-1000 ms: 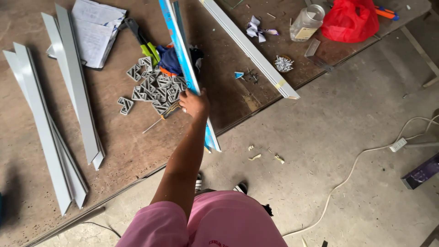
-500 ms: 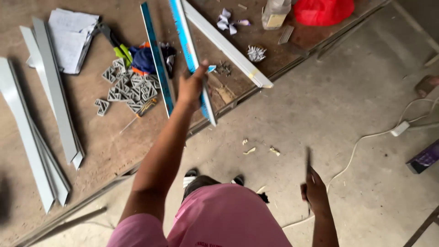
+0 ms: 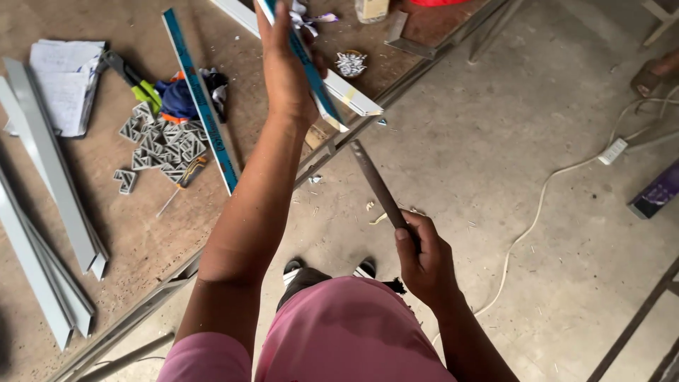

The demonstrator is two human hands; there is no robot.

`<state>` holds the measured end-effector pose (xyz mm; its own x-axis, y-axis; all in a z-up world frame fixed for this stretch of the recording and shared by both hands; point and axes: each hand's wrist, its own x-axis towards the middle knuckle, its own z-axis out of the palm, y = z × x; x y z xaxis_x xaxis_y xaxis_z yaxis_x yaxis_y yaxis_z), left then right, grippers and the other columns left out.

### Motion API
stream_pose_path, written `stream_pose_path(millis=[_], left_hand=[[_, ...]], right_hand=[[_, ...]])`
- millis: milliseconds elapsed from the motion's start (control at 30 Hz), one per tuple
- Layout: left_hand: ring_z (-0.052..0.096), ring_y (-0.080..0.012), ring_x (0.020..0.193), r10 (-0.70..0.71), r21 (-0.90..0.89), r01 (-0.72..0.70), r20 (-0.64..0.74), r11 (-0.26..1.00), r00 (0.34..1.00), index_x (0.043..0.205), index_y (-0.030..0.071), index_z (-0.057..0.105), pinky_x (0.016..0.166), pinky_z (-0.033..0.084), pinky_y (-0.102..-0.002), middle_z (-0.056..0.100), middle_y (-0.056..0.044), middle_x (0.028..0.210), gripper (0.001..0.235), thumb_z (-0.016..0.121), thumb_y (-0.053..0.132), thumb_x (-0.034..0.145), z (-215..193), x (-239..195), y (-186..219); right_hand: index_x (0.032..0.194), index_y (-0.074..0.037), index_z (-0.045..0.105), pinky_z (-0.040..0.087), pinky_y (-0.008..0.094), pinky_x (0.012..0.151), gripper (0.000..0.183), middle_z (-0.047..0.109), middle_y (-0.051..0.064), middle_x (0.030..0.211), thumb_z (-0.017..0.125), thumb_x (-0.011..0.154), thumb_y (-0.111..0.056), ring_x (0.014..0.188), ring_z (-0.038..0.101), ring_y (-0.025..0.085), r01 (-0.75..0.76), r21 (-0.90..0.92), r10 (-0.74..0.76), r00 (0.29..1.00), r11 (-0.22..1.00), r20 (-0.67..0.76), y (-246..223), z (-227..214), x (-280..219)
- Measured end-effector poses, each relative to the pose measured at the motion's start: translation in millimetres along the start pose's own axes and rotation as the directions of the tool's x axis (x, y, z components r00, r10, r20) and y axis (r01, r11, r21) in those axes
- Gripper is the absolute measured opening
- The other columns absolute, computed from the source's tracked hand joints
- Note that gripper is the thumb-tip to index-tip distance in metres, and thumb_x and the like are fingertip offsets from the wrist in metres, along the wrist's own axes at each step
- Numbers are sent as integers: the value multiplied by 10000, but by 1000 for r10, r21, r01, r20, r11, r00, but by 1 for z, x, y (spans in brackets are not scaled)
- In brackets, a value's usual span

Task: Filing and cleaning the edges of aluminum profiles on a workbench in a fabrication shop

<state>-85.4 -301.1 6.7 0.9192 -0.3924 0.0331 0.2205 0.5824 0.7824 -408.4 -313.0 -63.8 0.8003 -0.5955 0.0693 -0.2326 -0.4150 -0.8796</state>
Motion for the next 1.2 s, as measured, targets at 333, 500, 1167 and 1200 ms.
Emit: stream_pose_path(millis=[333,500,1167,1200], left_hand=[[525,-126,860,222,116,-229,67,967,973,1168,82,634,716,452,-299,608,-21,932,424,688,420,918,39,-14,-36],[620,-186,1129,384,314,-400,115,861,916,1352,58,529,1035,478,-325,682,-84,1220,569,660,459,971,41,-23,-56],[366,-100,462,243,16,-243,-142,970,960,845,182,532,384,299,-301,470,15,640,216,577,380,918,12,-28,6],[334,-135,389,150,-106,-168,-160,980,976,770,190,475,332,258,-314,457,-20,601,246,547,380,908,17,-29,10]], right_hand=[[1264,16,617,581,330,729,297,705,129,1115,554,1042,-170,934,711,236,252,-164,-282,937,954,-204,26,2,0],[1186,-89,530,473,427,453,238,703,55,804,526,1055,-288,573,685,319,102,-258,-162,962,961,-219,34,4,11],[1158,-48,557,354,241,428,259,570,51,674,574,1025,-269,472,423,99,-127,440,238,949,889,-207,42,0,-26],[1247,-61,534,323,239,398,398,488,9,564,567,1005,-376,426,382,88,-89,549,147,987,831,-61,35,5,-28]])
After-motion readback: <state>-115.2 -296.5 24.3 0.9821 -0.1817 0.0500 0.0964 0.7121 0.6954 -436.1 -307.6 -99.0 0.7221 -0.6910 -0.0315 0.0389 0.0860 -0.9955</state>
